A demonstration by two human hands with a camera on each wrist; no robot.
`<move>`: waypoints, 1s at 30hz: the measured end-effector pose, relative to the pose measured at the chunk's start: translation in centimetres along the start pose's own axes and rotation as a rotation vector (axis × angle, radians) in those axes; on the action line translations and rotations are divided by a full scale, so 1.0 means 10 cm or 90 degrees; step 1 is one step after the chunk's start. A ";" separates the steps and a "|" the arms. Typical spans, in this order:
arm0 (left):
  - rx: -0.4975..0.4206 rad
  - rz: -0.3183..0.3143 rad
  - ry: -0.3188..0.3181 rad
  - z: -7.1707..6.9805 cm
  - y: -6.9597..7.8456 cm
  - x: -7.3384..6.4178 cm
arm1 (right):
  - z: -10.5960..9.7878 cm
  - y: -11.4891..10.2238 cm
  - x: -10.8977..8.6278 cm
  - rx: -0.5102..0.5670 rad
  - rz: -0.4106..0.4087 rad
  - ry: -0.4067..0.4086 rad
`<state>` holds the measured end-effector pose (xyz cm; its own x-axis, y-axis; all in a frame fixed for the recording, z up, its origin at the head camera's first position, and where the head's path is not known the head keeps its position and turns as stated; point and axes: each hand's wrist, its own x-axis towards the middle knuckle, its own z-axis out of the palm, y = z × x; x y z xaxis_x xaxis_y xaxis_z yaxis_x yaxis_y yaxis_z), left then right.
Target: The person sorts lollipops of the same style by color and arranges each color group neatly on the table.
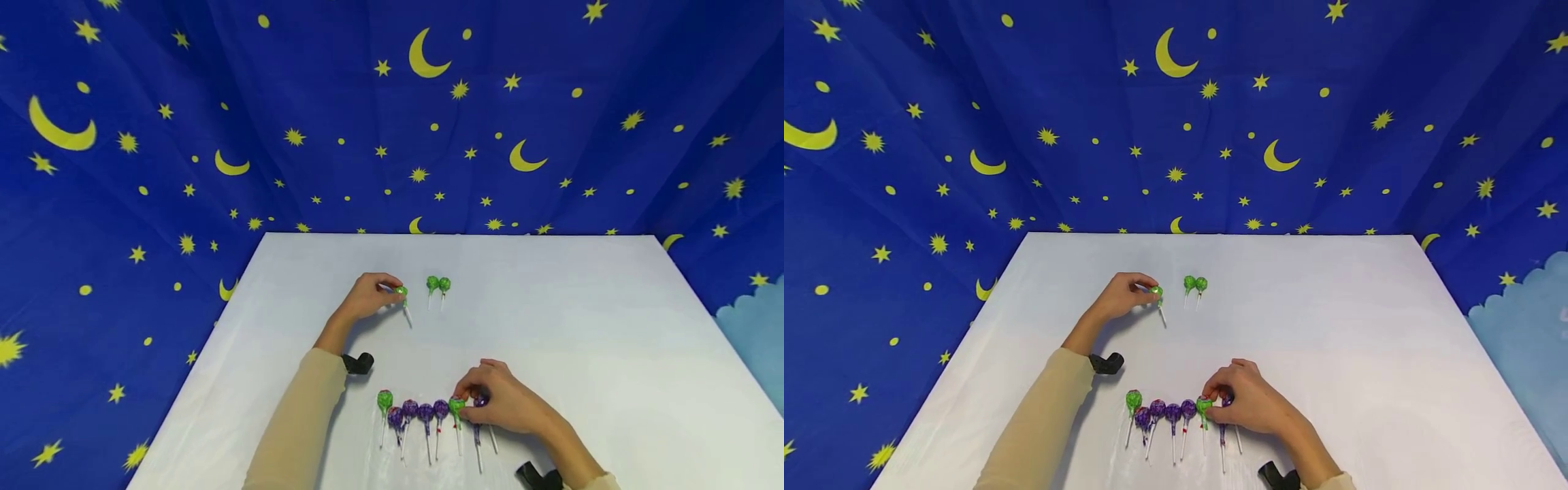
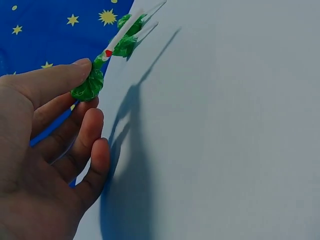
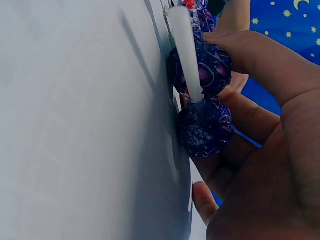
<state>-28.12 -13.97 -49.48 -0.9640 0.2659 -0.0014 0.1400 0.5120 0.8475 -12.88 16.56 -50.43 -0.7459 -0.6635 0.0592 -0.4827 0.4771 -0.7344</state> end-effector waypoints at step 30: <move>0.071 0.011 -0.007 0.35 0.09 0.54 | -0.04 0.03 -0.01 -0.008 0.011 -0.001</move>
<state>-32.37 -9.27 -50.58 -0.9587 0.2843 0.0058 0.1811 0.5945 0.7835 -13.14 16.99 -50.45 -0.7531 -0.6563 0.0456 -0.4758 0.4955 -0.7267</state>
